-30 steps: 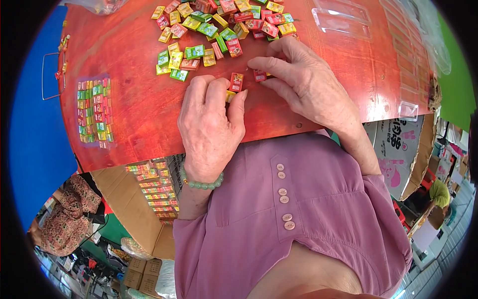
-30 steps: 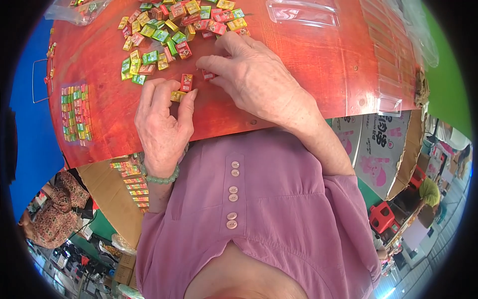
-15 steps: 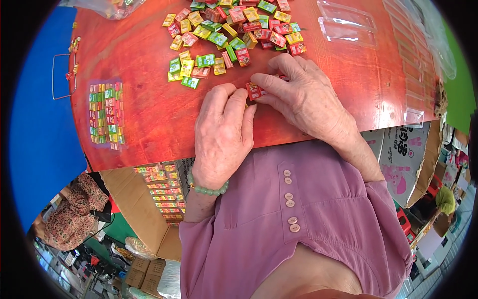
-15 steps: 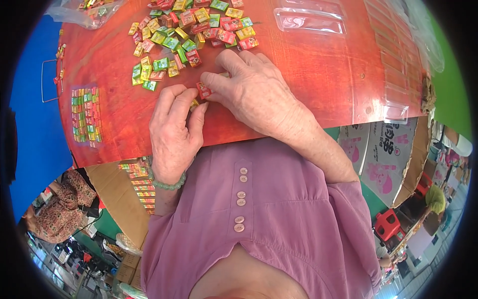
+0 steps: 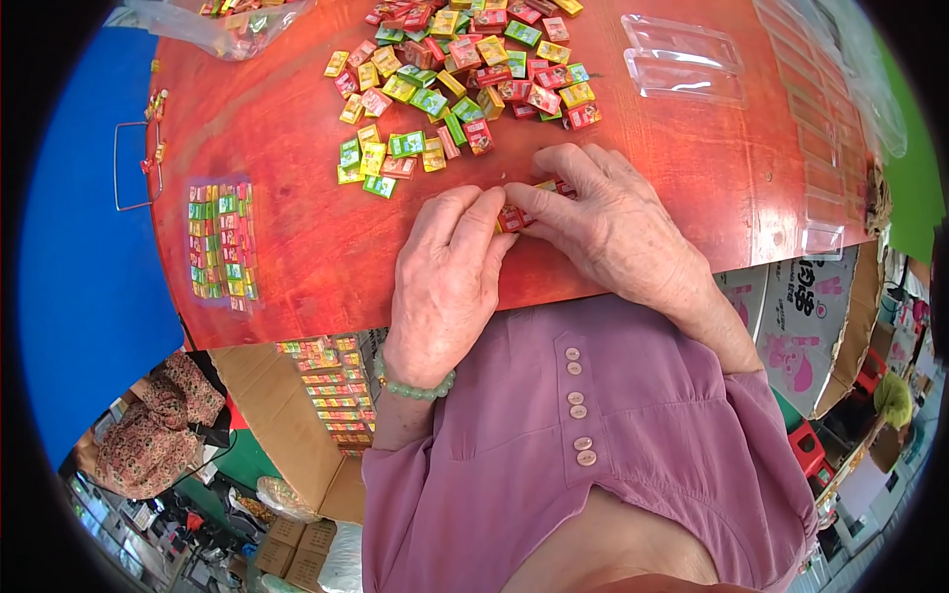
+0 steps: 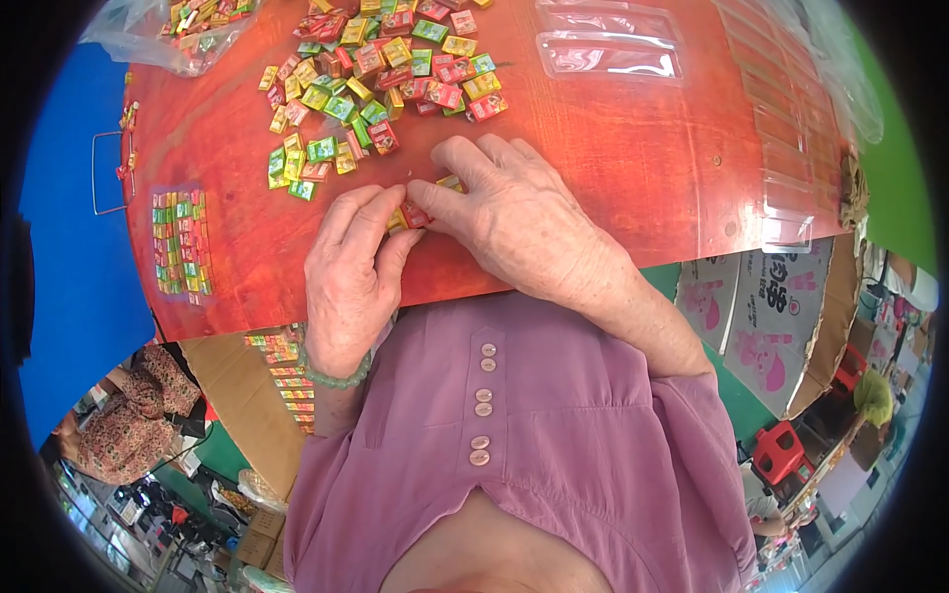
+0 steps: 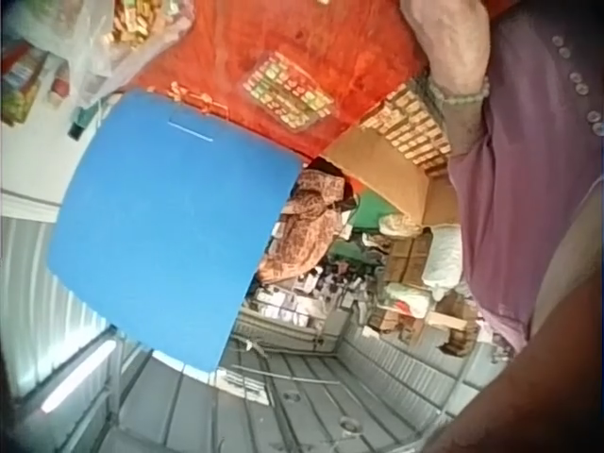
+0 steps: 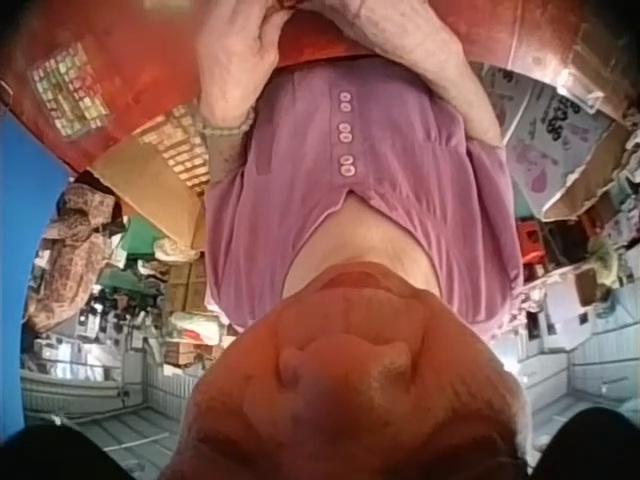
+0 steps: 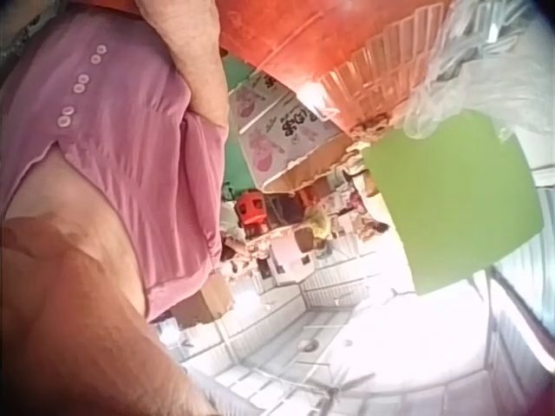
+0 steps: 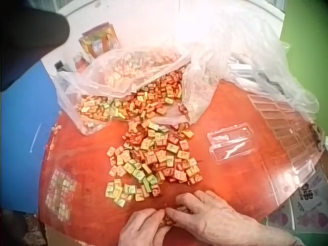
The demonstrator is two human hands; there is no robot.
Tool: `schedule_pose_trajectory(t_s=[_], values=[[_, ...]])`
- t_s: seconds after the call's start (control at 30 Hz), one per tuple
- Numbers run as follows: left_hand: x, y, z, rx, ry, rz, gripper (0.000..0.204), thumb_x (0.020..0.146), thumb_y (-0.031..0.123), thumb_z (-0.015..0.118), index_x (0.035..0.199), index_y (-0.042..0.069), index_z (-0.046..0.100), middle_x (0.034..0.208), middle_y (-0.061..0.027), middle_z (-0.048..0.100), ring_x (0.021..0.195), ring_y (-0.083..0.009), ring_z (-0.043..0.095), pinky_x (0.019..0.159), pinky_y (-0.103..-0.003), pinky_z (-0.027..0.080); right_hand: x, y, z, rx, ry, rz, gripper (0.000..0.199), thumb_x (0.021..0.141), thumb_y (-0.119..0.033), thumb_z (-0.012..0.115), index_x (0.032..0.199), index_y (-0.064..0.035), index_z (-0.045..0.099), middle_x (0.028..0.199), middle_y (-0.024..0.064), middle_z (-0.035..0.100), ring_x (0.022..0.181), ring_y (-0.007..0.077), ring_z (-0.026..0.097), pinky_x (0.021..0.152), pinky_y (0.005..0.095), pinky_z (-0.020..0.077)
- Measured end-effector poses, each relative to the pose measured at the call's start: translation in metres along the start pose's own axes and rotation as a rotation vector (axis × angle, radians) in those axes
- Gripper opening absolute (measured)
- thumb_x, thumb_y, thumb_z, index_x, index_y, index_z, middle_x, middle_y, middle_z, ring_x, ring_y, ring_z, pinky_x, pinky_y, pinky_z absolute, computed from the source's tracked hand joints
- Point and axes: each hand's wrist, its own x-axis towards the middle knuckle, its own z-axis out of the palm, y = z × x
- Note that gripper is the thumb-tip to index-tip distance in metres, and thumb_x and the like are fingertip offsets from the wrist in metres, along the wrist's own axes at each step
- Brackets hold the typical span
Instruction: The person is packing small, square, colorful snack packages into transparent plastic trays.
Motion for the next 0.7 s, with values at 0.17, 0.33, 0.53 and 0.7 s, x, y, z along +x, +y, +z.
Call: schedule_pose_trajectory(t_s=[0.17, 0.33, 0.53, 0.7], values=[[-0.003, 0.0, -0.012, -0.017, -0.035, -0.03, 0.042, 0.081, -0.002, 0.079, 0.122, -0.002, 0.067, 0.115, -0.0171, 0.063, 0.103, -0.0361, 0.066, 0.086, -0.044, 0.057, 0.003, -0.002, -0.002, 0.059, -0.083, -0.055, 0.04, 0.087, -0.02, 0.079, 0.125, -0.0124, 0.069, 0.116, 0.0105, 0.06, 0.103, 0.0315, 0.063, 0.089, 0.0426, 0.0543], [-0.013, -0.003, -0.022, 0.012, -0.072, -0.083, 0.044, 0.08, 0.0, 0.08, 0.123, -0.001, 0.067, 0.115, -0.0163, 0.062, 0.102, -0.0356, 0.066, 0.085, -0.045, 0.056, 0.01, -0.011, 0.003, 0.255, -0.084, -0.028, 0.052, 0.087, -0.015, 0.078, 0.134, -0.0048, 0.059, 0.119, 0.0131, 0.06, 0.106, 0.0344, 0.064, 0.09, 0.0443, 0.0551], [-0.015, -0.007, -0.025, 0.065, -0.044, -0.044, 0.051, 0.078, 0.009, 0.084, 0.126, 0.002, 0.068, 0.116, -0.0134, 0.06, 0.1, -0.0326, 0.063, 0.085, -0.044, 0.055, 0.018, -0.017, 0.005, 0.357, -0.158, -0.032, 0.051, 0.088, -0.01, 0.075, 0.135, -0.0046, 0.056, 0.124, 0.0154, 0.059, 0.11, 0.037, 0.064, 0.091, 0.0443, 0.0567], [-0.019, -0.012, -0.019, 0.276, -0.013, -0.056, 0.047, 0.081, 0.022, 0.084, 0.125, 0.012, 0.073, 0.111, -0.0089, 0.057, 0.094, -0.0289, 0.06, 0.08, -0.044, 0.053, 0.022, -0.015, -0.003, 0.493, -0.247, -0.025, 0.049, 0.09, -0.008, 0.072, 0.136, -0.0063, 0.055, 0.128, 0.0154, 0.057, 0.113, 0.038, 0.064, 0.091, 0.044, 0.0574]])
